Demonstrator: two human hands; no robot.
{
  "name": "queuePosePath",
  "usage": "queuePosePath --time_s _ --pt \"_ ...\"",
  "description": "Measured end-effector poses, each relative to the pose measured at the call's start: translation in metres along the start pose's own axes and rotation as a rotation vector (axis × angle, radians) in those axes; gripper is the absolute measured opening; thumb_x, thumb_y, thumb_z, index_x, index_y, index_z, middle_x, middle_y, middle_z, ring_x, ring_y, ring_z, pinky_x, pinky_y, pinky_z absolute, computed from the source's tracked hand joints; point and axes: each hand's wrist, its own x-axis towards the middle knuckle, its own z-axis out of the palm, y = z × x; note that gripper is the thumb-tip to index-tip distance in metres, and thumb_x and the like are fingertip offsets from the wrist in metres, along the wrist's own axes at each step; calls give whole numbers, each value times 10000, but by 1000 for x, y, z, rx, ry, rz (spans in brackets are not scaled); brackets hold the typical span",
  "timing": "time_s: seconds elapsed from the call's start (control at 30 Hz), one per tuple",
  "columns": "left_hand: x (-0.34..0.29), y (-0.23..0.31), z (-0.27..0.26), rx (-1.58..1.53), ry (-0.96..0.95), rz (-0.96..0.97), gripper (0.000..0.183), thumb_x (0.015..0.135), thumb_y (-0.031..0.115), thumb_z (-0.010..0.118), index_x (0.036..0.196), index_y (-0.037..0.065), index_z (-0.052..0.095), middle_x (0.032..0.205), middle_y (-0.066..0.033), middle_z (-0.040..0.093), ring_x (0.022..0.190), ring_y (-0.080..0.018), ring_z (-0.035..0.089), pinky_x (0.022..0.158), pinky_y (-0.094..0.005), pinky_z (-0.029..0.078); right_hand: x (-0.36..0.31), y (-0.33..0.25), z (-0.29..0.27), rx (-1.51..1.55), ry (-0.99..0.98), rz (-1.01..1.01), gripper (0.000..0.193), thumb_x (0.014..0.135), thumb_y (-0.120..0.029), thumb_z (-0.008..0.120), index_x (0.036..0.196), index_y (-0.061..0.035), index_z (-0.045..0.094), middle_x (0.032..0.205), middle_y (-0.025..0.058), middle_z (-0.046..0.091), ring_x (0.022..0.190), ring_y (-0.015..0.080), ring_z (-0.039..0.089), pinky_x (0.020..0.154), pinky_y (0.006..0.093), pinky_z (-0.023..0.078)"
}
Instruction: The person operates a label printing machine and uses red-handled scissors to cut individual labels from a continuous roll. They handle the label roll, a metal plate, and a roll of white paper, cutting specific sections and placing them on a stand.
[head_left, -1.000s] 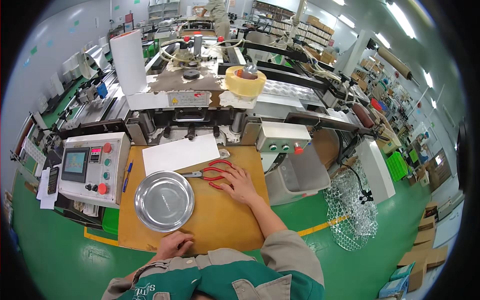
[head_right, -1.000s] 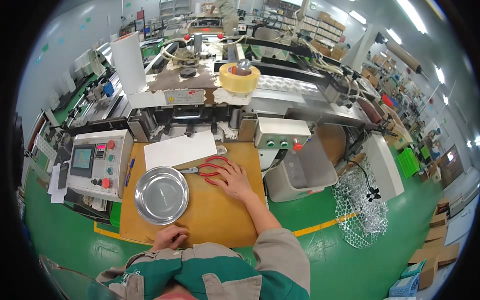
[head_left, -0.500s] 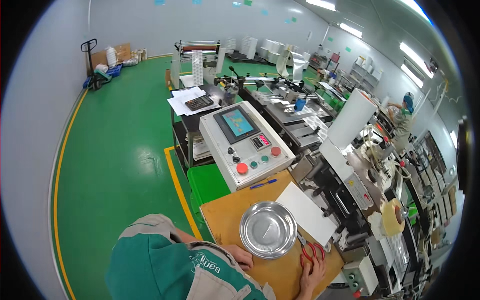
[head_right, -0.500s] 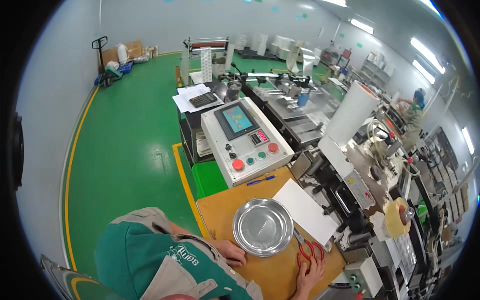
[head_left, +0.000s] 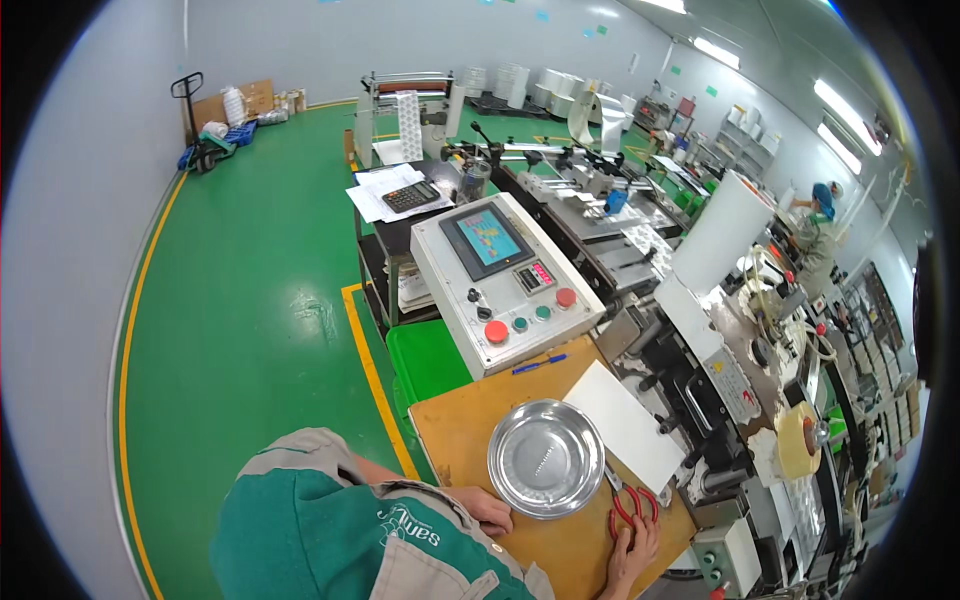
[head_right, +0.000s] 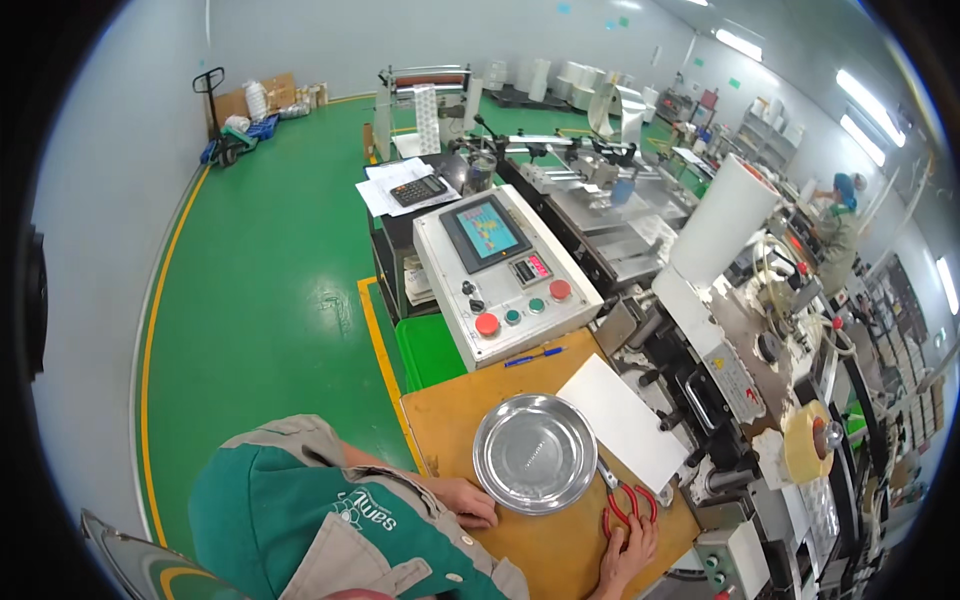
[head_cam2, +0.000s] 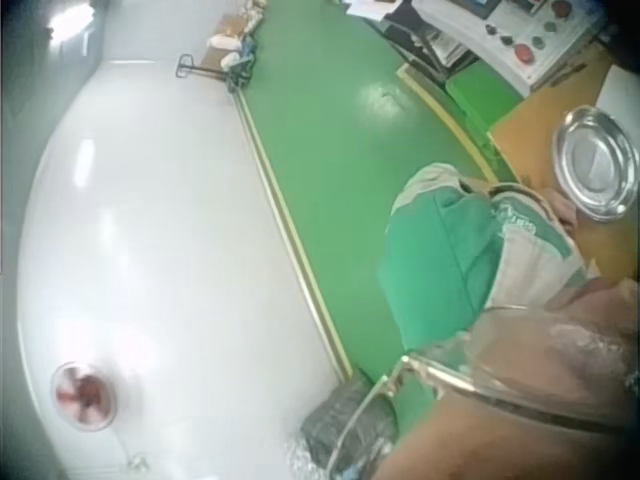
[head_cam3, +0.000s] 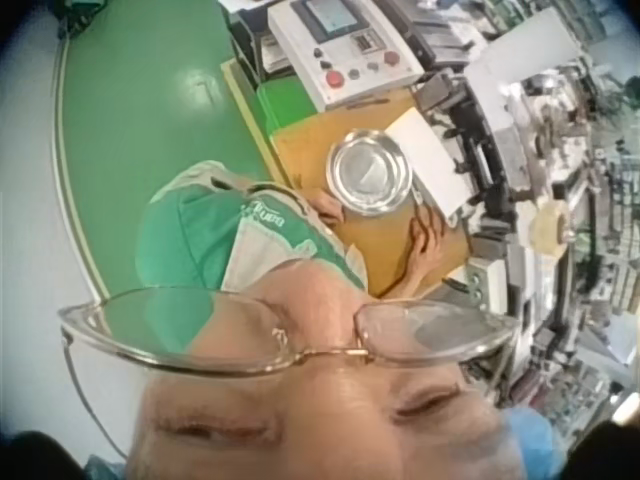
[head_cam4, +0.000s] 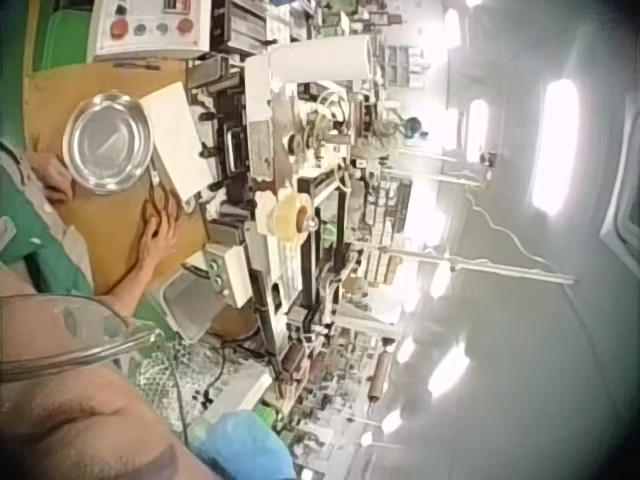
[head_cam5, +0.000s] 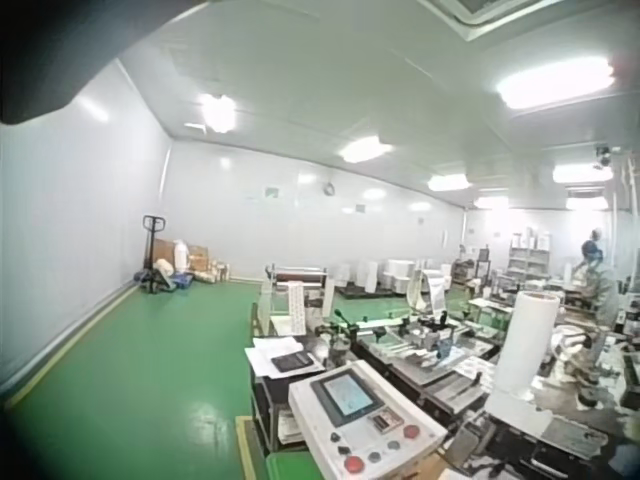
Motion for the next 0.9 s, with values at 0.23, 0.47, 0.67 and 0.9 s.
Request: queuePosePath --time_s 0.23,0.47,0.67,0.9 --pt "11 19 -16 75 24 -97 114 840 88 646 953 86 641 736 -62 585 666 -225 602 577 -319 483 1 7 11 77 23 124 317 805 -230 666 1097 -110 642 1195 113 582 1191 336 471 1001 449 340" --pt "13 17 -8 199 38 -64 129 784 34 674 911 56 669 743 -68 615 620 -208 602 545 -305 479 -11 9 6 -5 -40 215 340 838 -325 644 1133 -155 637 1247 80 552 1262 298 411 1035 454 263" --pt "16 15 -3 223 80 1 128 792 45 666 919 64 661 746 -81 620 631 -245 611 562 -324 492 -19 20 8 3 13 198 335 809 -348 653 1099 -180 643 1207 63 566 1228 289 435 1008 474 284" --pt "17 25 -2 229 78 -125 121 793 55 678 913 58 674 729 -86 624 587 -220 593 523 -316 466 -9 10 2 14 -37 231 347 839 -376 625 1130 -186 621 1243 34 543 1264 257 401 1019 473 277"
